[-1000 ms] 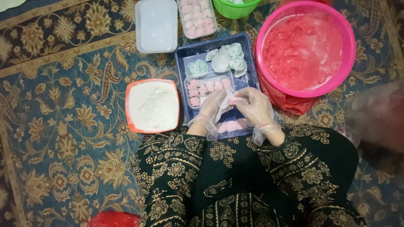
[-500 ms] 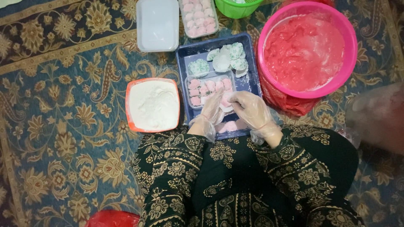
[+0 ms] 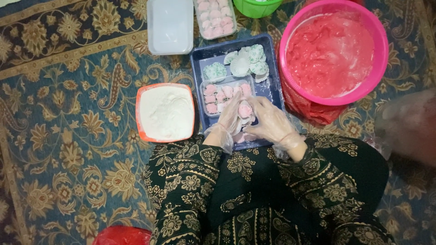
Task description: The person sits on a rug and wraps small pink dough balls in translucent leaves, coating them with white powder from a nearby container. The wrapped items are placed into a clear plastic container. The person also handles a red dough-like mass from a pink basin.
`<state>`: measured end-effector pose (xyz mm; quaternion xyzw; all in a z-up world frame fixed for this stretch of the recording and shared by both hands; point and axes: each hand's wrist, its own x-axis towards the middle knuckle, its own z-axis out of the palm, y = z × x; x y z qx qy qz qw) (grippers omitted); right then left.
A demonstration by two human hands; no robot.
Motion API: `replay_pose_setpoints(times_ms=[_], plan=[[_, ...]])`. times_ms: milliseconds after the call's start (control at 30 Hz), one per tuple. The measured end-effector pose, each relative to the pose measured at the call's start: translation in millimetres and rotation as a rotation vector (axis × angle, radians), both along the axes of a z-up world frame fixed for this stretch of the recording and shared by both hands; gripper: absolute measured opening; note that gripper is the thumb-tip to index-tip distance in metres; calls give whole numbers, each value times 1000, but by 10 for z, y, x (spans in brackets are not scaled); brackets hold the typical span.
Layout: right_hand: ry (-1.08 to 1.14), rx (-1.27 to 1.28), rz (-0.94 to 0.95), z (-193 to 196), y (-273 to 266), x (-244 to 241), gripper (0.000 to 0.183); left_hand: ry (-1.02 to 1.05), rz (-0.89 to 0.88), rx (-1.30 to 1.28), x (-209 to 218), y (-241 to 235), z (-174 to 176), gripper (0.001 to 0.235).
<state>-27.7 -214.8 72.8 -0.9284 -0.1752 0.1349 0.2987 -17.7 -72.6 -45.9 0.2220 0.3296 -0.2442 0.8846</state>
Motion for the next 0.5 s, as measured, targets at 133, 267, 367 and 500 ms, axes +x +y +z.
replay_pose_setpoints(times_ms=[133,267,367,500], plan=[[-203,-216,19,-485,19,-30,84,0,-60,-1,-3,-6,-32,57],[-441,-317,20,-703,1,-29,81,-1,-135,-3,0,-11,-108,64],[-524,-430,50,-837,-39,-75,75,2,-185,-5,-14,-18,-215,70],[-533,-363,82,-893,-5,-17,58,3,-231,-7,0,25,-603,76]])
